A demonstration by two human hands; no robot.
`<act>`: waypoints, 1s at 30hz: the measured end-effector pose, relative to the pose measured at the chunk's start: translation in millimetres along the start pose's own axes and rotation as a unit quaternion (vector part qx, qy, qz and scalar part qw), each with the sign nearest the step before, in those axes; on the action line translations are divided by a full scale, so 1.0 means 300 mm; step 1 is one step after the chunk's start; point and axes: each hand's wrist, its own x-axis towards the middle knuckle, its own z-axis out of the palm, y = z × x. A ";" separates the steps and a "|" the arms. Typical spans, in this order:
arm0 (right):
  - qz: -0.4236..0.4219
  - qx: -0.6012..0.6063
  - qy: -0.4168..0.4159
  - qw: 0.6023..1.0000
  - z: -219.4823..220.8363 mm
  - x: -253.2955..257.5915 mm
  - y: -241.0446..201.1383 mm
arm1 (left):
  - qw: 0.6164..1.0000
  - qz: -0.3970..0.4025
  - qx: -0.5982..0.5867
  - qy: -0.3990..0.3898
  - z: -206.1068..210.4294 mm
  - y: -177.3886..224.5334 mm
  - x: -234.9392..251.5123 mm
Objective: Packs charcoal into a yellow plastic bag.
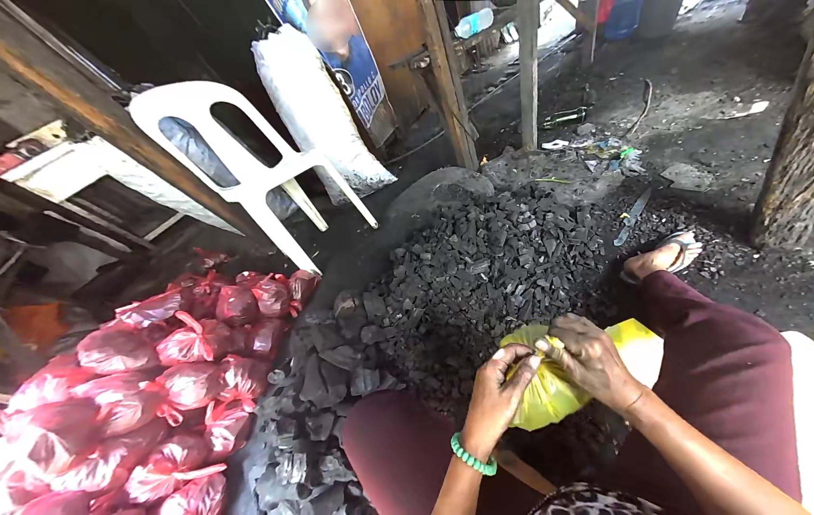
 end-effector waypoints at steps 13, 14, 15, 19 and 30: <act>0.073 0.069 -0.042 0.994 -0.022 -0.112 0.007 | 0.995 -0.073 0.074 0.006 0.021 0.024 0.047; 0.060 0.060 -0.044 0.995 -0.019 -0.114 0.008 | 0.989 -0.079 0.128 -0.002 0.017 0.033 0.051; 0.048 0.053 -0.048 0.996 -0.015 -0.115 0.011 | 0.982 -0.079 0.170 -0.009 0.014 0.041 0.053; 0.082 0.091 -0.055 0.991 -0.009 -0.115 0.033 | 0.971 -0.021 0.239 -0.003 0.018 0.038 0.034; 0.075 0.127 -0.088 0.985 -0.061 -0.091 0.026 | 0.966 -0.167 -0.191 -0.041 0.021 0.061 0.005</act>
